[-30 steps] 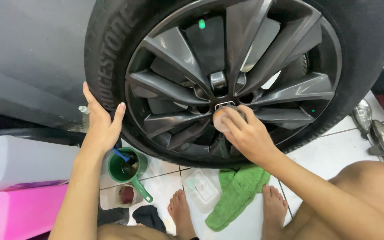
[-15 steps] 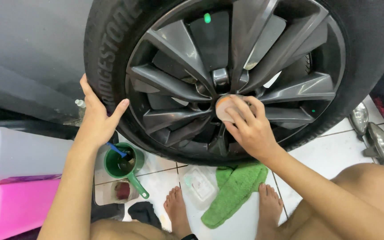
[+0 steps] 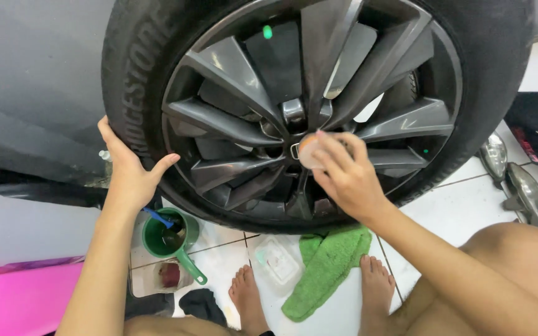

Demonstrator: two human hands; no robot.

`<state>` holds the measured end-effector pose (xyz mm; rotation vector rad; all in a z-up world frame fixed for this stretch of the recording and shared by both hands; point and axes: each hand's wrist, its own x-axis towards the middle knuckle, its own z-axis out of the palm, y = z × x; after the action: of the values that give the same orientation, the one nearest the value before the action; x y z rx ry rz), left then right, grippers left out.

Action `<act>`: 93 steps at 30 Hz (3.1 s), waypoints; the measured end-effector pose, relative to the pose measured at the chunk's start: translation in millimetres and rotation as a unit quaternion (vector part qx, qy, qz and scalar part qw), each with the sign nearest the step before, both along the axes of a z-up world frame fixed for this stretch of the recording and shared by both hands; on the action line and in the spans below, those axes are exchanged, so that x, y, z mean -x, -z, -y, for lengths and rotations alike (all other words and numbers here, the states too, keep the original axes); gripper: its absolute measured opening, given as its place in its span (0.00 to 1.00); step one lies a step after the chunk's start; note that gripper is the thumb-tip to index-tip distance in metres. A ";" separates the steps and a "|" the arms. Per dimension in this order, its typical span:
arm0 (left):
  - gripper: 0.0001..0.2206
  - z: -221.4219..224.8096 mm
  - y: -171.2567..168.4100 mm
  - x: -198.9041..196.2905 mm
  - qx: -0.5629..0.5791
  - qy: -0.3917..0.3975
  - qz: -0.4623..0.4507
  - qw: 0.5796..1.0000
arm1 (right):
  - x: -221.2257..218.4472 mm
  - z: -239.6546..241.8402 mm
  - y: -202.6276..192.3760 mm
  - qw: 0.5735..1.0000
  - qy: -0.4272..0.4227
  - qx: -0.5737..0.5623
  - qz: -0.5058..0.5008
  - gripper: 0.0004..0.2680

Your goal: The person sits on the floor and scrubs a car wheel with a sponge. They hold the tire with one hand while cleaning the spokes and rim with the other, moving around the wheel to reach different areas.

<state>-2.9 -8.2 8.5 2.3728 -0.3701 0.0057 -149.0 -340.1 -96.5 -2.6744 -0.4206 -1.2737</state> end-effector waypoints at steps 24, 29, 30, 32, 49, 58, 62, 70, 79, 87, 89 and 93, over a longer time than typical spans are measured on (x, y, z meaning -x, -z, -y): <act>0.48 3.2 4.7 -3.6 0.019 0.014 -0.002 1.000 | 20.3 36.8 -40.4 0.999 -0.006 -0.009 -0.046 0.06; 0.47 2.7 7.5 -5.6 0.029 0.021 0.008 0.999 | 14.7 48.7 -49.9 0.989 0.055 -0.139 -0.006 0.13; 0.47 1.9 8.5 -6.0 0.029 0.023 0.016 0.999 | 12.9 50.7 -51.5 0.980 0.074 -0.185 -0.004 0.15; 0.47 -0.3 8.2 -2.8 0.027 0.020 0.014 0.999 | 14.8 44.4 -47.1 0.989 0.044 -0.144 -0.015 0.12; 0.48 7.0 -0.1 -4.4 0.038 0.017 -0.003 0.999 | 0.3 70.8 -75.1 0.984 0.089 -0.132 0.080 0.13; 0.48 9.3 -0.9 -2.8 0.040 0.002 -0.005 0.999 | 2.7 88.2 -82.4 0.983 0.108 -0.118 0.089 0.13; 0.48 13.8 -0.8 -5.5 0.028 -0.003 -0.009 1.000 | 8.3 95.8 -80.0 0.985 0.101 -0.102 0.097 0.12; 0.49 14.1 1.6 -5.1 0.024 -0.001 0.000 1.000 | 23.8 107.3 -65.1 0.980 0.154 -0.092 0.084 0.10; 0.48 16.8 0.2 -2.0 0.005 -0.020 -0.027 0.999 | 32.1 111.5 -65.3 0.984 0.147 -0.073 0.067 0.12; 0.48 18.1 1.1 -3.1 -0.002 -0.023 -0.023 0.999 | 26.7 123.7 -65.7 0.987 0.126 -0.082 0.060 0.12; 0.49 14.0 6.9 -3.8 -0.002 -0.014 -0.012 1.000 | 34.8 120.6 -58.4 0.984 0.149 -0.085 0.045 0.12; 0.49 14.5 7.1 -4.7 0.009 -0.007 0.010 1.000 | 43.4 116.5 -44.6 0.979 0.176 -0.097 0.029 0.11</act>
<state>1.8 -22.6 1.3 2.3588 -0.3615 0.0385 -192.4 -456.6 -51.9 -2.6240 0.1752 -1.3984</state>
